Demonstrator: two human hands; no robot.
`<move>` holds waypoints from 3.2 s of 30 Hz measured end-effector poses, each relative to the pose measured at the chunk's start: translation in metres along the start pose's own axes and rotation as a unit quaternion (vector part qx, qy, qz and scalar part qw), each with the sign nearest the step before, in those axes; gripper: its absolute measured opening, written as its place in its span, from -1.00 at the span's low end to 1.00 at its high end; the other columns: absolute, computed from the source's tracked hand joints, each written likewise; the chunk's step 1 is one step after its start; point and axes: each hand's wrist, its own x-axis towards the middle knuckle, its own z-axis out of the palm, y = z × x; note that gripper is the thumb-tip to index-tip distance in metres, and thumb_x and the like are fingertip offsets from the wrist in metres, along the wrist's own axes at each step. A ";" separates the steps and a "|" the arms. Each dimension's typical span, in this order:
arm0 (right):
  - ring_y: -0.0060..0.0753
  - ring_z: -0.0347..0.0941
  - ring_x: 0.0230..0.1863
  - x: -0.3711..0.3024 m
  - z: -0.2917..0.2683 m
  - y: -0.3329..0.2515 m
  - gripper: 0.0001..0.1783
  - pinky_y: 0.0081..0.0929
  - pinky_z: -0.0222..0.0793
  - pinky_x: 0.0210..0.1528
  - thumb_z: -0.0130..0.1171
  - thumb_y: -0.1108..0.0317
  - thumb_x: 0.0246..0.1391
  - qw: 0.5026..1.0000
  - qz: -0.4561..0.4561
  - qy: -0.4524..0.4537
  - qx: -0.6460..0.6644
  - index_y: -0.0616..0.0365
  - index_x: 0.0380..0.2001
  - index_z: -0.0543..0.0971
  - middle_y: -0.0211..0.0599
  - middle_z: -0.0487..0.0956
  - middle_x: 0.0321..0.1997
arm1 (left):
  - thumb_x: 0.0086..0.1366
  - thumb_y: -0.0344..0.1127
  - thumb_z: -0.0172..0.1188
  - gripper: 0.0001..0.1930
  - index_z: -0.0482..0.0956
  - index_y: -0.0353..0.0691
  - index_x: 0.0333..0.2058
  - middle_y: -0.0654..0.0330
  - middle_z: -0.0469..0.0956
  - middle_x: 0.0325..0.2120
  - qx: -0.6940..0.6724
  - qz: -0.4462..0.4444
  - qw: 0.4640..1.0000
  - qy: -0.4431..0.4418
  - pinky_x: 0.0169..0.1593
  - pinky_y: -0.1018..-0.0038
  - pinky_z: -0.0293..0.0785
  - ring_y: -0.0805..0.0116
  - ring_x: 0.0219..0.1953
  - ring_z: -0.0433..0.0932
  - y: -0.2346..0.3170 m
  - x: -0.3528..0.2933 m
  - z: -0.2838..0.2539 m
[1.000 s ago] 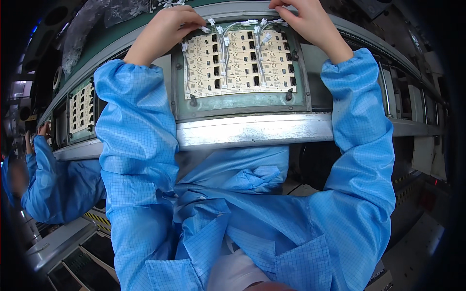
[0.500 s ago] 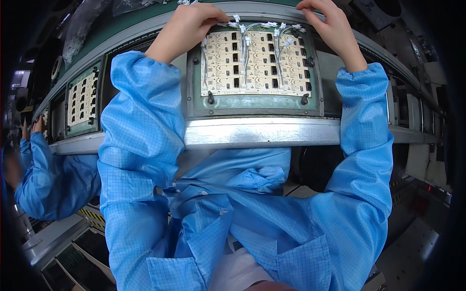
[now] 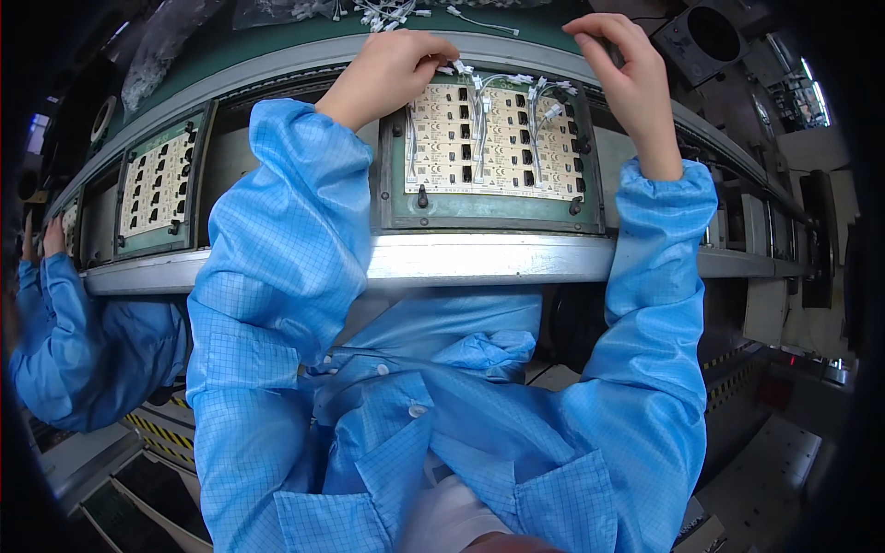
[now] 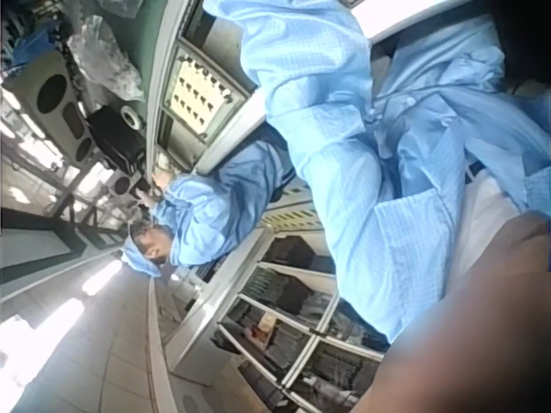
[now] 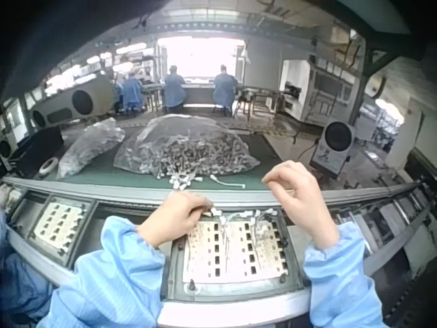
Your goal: Manual assembly of electronic components onto a printed circuit board on a production line fixture.
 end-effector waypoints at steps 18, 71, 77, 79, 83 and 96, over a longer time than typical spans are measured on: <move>-0.12 0.42 -0.01 0.018 0.111 -0.050 -0.89 -0.11 0.24 0.03 0.21 0.34 0.08 0.967 -0.212 0.003 -0.145 0.09 -0.35 0.65 -0.26 0.55 -0.24 | 0.09 -0.25 0.27 -0.86 0.71 0.00 -0.34 0.26 0.71 -0.38 0.100 -0.126 0.985 -0.063 -0.01 0.11 0.33 0.19 -0.19 0.67 0.004 -0.009 -0.023; -0.02 0.54 -0.11 0.019 0.085 -0.062 -0.78 -0.07 0.33 -0.06 0.22 0.19 0.07 0.997 0.026 -0.051 -0.050 0.05 -0.40 0.74 -0.20 0.64 -0.35 | 0.19 -0.17 0.44 -0.73 0.77 -0.19 -0.20 0.19 0.76 -0.32 -0.164 -0.167 0.970 -0.063 -0.12 0.44 0.58 0.38 -0.26 0.69 -0.004 -0.008 -0.019; -0.13 0.63 -0.41 0.018 0.055 -0.075 -0.82 -0.26 0.50 -0.27 0.26 0.31 0.09 0.975 0.024 0.055 0.212 0.21 -0.38 0.70 -0.11 0.65 -0.42 | 0.17 -0.25 0.42 -0.76 0.79 -0.18 -0.20 0.16 0.76 -0.34 -0.120 -0.191 0.974 -0.028 -0.10 0.41 0.62 0.35 -0.28 0.72 0.015 -0.008 -0.018; -0.12 0.63 -0.33 0.020 0.056 -0.073 -0.82 -0.29 0.51 -0.21 0.25 0.34 0.12 0.982 0.171 -0.010 0.074 0.23 -0.30 0.69 -0.09 0.63 -0.37 | 0.16 -0.28 0.41 -0.78 0.79 -0.18 -0.21 0.14 0.75 -0.36 -0.119 -0.201 0.972 -0.014 -0.10 0.40 0.62 0.34 -0.28 0.72 0.015 -0.005 -0.017; -0.23 0.51 0.06 0.011 0.069 -0.091 -0.75 -0.11 0.26 0.15 0.26 0.10 0.16 0.982 0.153 -0.105 -0.033 -0.06 -0.18 0.71 -0.41 0.65 -0.15 | 0.12 -0.31 0.40 -0.79 0.80 -0.19 -0.26 0.03 0.74 -0.38 -0.050 -0.191 0.980 0.010 -0.09 0.33 0.63 0.15 -0.27 0.73 0.018 0.003 -0.009; 0.29 0.04 0.52 -0.005 0.153 -0.139 0.13 0.73 -0.19 0.35 0.48 0.02 -0.06 0.953 0.152 -0.135 -0.224 0.12 0.49 0.13 0.27 0.28 0.38 | 0.39 -0.08 0.28 -0.58 0.67 -0.23 0.08 0.10 0.71 -0.04 0.057 -0.238 0.956 0.159 0.14 0.45 0.46 0.32 0.04 0.63 -0.062 -0.122 -0.215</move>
